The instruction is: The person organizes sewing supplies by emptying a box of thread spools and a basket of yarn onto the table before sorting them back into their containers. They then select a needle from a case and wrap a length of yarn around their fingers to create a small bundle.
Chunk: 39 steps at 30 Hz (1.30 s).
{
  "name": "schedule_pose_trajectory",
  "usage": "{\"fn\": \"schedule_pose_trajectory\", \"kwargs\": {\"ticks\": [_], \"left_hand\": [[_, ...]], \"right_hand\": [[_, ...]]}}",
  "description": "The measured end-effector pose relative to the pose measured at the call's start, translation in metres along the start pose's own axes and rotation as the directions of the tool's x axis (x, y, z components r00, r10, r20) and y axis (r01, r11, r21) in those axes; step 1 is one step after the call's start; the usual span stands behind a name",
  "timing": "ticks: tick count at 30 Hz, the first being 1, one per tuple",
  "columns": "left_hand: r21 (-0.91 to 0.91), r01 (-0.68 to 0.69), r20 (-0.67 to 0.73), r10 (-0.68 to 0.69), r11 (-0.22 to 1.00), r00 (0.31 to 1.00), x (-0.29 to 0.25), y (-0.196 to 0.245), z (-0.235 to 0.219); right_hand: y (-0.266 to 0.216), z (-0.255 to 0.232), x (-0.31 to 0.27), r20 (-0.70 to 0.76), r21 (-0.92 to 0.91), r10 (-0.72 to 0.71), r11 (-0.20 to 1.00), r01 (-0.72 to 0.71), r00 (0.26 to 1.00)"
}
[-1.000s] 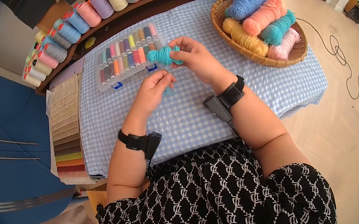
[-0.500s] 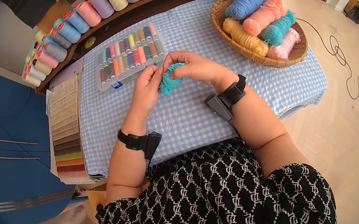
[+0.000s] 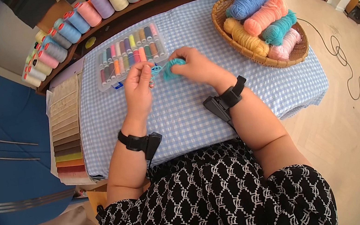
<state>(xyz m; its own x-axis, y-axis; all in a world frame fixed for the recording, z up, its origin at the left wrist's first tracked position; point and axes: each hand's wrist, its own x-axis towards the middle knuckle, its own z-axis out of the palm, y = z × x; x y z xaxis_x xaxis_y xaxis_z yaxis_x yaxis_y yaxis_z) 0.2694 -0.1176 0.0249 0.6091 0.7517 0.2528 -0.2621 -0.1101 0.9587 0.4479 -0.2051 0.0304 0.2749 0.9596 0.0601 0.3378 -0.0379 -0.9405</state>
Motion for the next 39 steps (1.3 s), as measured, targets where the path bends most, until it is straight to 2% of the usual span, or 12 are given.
{"fn": "schedule_pose_trajectory", "kwargs": {"ticks": [3, 5, 6, 9, 12, 15, 21, 24, 30, 33, 36, 39], "left_hand": [[-0.004, -0.081, 0.032, 0.081, 0.997, 0.996, 0.002, -0.002, -0.004], [-0.032, -0.159, -0.079, 0.156, 0.987, 0.985, 0.002, -0.004, -0.001], [-0.043, -0.199, -0.135, 0.192, 0.979, 0.972, 0.002, -0.005, -0.001], [0.184, -0.268, -0.146, 0.295, 0.946, 0.944, 0.006, -0.009, -0.013], [0.197, -0.222, -0.01, 0.228, 0.955, 0.974, 0.003, 0.001, -0.006], [0.337, -0.305, 0.043, 0.309, 0.891, 0.95, 0.006, -0.004, -0.004], [0.48, -0.365, 0.041, 0.395, 0.798, 0.918, 0.004, -0.001, -0.002], [0.33, -0.337, 0.153, 0.302, 0.882, 0.941, 0.007, -0.01, -0.004], [0.328, -0.115, 0.08, 0.093, 0.938, 0.992, 0.004, -0.003, -0.002], [0.279, -0.131, 0.089, 0.111, 0.951, 0.99, 0.004, -0.008, 0.001], [0.29, -0.054, 0.08, 0.032, 0.955, 0.996, 0.002, -0.005, 0.0], [0.312, -0.105, 0.073, 0.087, 0.944, 0.994, 0.003, -0.01, -0.003]], "right_hand": [[-0.001, 0.001, 0.001, -0.228, 0.082, -0.09, 0.99, 0.111, 0.97], [0.001, 0.002, 0.003, -0.351, 0.219, -0.091, 0.96, 0.176, 0.932], [0.001, 0.002, 0.003, -0.352, 0.229, -0.112, 0.953, 0.201, 0.929], [0.001, 0.002, 0.003, -0.345, 0.245, -0.174, 0.932, 0.267, 0.922], [0.003, 0.005, 0.003, -0.291, 0.214, -0.235, 0.929, 0.303, 0.927], [0.002, 0.005, 0.002, -0.221, 0.151, -0.28, 0.937, 0.316, 0.934], [-0.001, 0.005, -0.001, -0.177, 0.104, -0.357, 0.92, 0.378, 0.917], [-0.007, 0.005, -0.004, -0.149, 0.055, -0.362, 0.926, 0.373, 0.92], [-0.008, 0.004, -0.004, -0.18, -0.003, -0.385, 0.92, 0.391, 0.905], [-0.004, 0.006, -0.002, -0.187, 0.081, -0.363, 0.92, 0.383, 0.913], [-0.002, 0.009, -0.001, -0.172, 0.192, -0.338, 0.91, 0.368, 0.925], [0.002, 0.01, 0.0, -0.113, 0.244, -0.3, 0.916, 0.319, 0.947]]}}
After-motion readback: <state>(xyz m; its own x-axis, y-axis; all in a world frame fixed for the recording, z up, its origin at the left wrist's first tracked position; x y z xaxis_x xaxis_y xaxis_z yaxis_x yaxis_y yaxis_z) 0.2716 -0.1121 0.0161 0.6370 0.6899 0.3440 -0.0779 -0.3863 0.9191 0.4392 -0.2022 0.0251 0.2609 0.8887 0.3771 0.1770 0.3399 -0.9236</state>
